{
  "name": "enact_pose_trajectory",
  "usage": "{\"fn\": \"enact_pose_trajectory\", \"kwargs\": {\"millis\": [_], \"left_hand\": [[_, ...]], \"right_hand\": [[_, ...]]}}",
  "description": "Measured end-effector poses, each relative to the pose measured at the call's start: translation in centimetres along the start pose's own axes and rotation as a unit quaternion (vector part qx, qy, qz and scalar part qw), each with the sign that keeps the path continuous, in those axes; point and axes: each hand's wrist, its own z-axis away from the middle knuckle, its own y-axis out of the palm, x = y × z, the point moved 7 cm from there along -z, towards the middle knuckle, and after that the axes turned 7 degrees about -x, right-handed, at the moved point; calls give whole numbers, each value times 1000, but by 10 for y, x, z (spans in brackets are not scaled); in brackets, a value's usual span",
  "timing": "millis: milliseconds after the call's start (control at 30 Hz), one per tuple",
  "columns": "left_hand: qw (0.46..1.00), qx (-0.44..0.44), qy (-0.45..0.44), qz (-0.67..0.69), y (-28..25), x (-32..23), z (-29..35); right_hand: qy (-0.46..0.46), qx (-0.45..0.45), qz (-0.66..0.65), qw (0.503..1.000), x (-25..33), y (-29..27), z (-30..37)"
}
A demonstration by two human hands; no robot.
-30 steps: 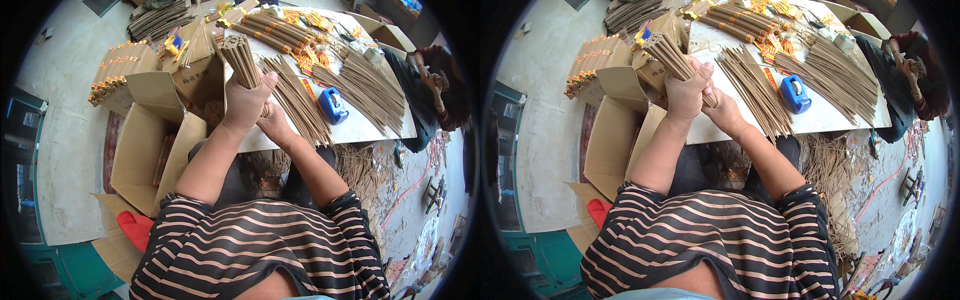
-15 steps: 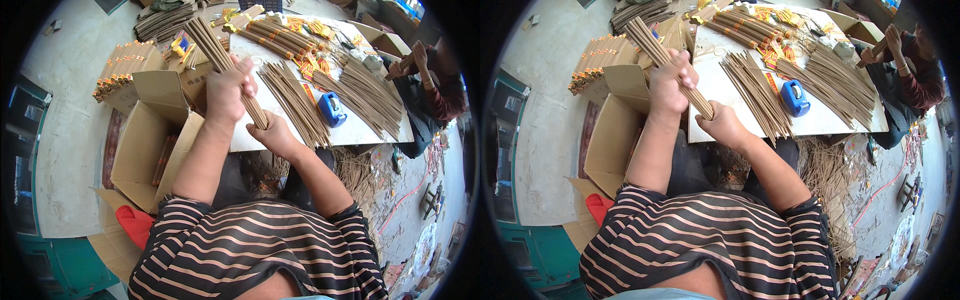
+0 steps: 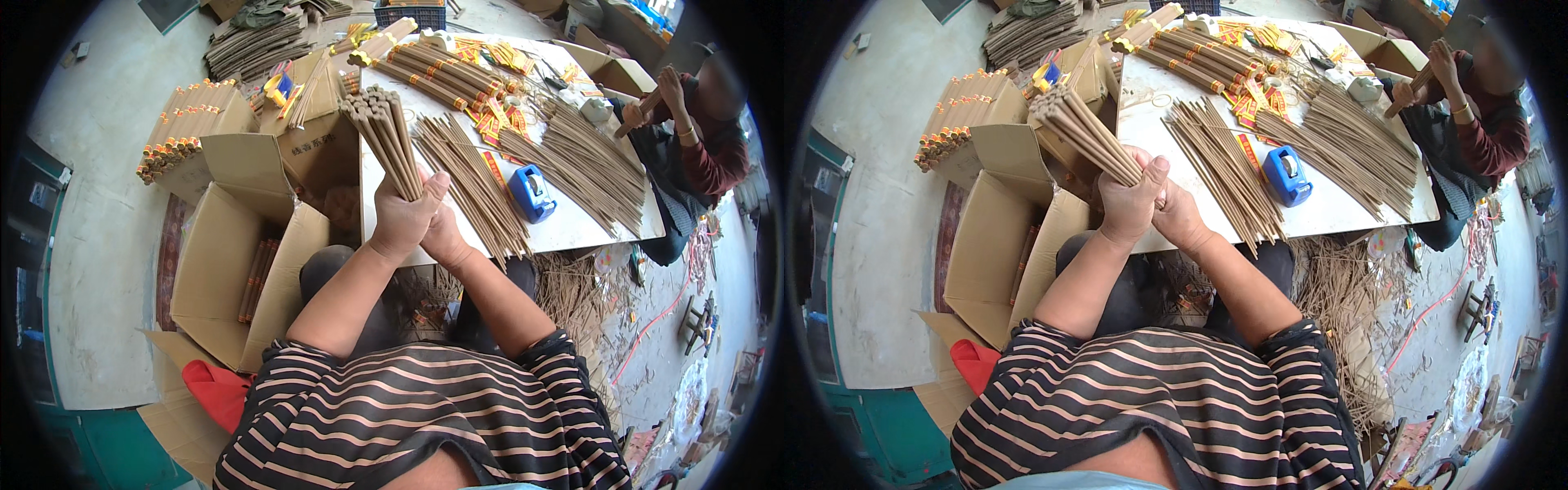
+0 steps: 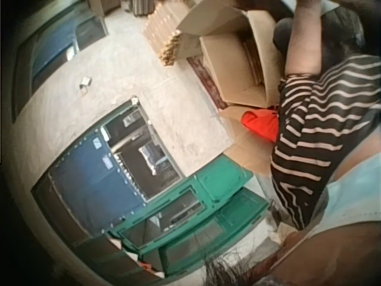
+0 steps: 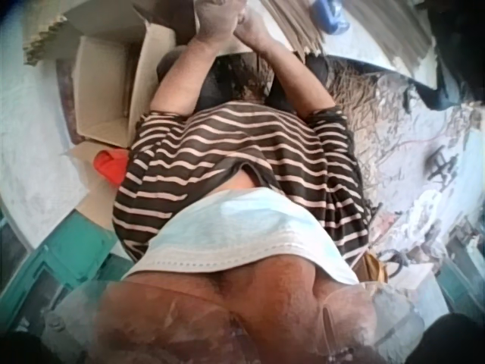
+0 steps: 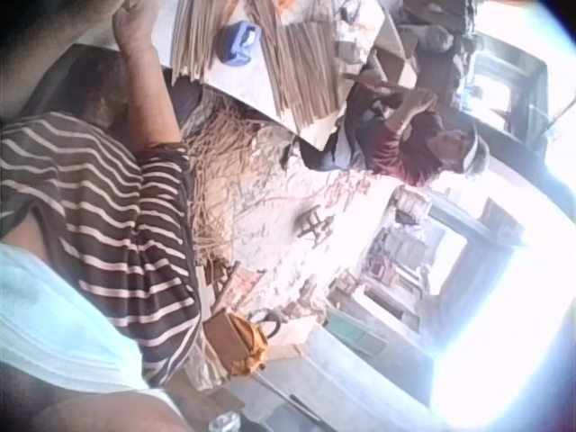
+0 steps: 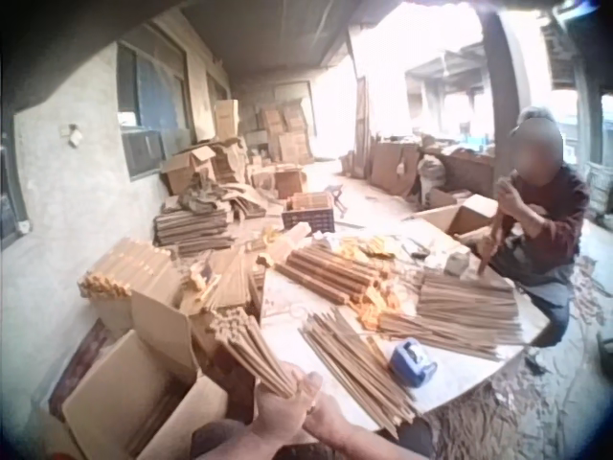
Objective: The person gathers thin wooden sticks from a table, aligns them into bundles, and secures each bundle with a small paper wrapper and a rubber band. Finished bundles are placed into a cardboard box.
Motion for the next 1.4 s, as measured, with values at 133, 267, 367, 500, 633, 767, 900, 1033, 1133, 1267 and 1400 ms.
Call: {"fn": "enact_pose_trajectory", "kwargs": {"millis": [133,267,367,500,633,767,900,1033,1133,1267,1400], "left_hand": [[996,-16,-75,44,-2,34,-6],[992,-40,-108,50,-4,32,-1],[989,-57,-133,43,-5,24,5],[980,-41,-135,140,-4,-11,-3],[970,11,-121,210,-3,-58,-16],[964,110,-184,155,2,-75,-6],[926,213,-311,30,17,-63,33],[860,342,-377,-42,34,-58,75],[838,323,-439,-37,26,-41,89],[902,273,-252,-219,17,-27,78],[925,178,-76,-328,22,-36,77]], "right_hand": [[15,-19,-16,1000,-16,-1,-7],[6,-21,32,999,-22,2,-6],[20,-44,42,998,-3,3,4],[75,-30,113,990,9,0,20],[98,40,178,978,-2,-16,52],[43,-71,98,992,24,-68,45],[-48,-30,-275,960,123,-68,23],[-3,14,-373,928,152,-51,29],[35,-53,-445,894,148,-47,41],[38,-175,-408,895,133,-54,42],[38,-218,-398,890,127,-62,40]]}}
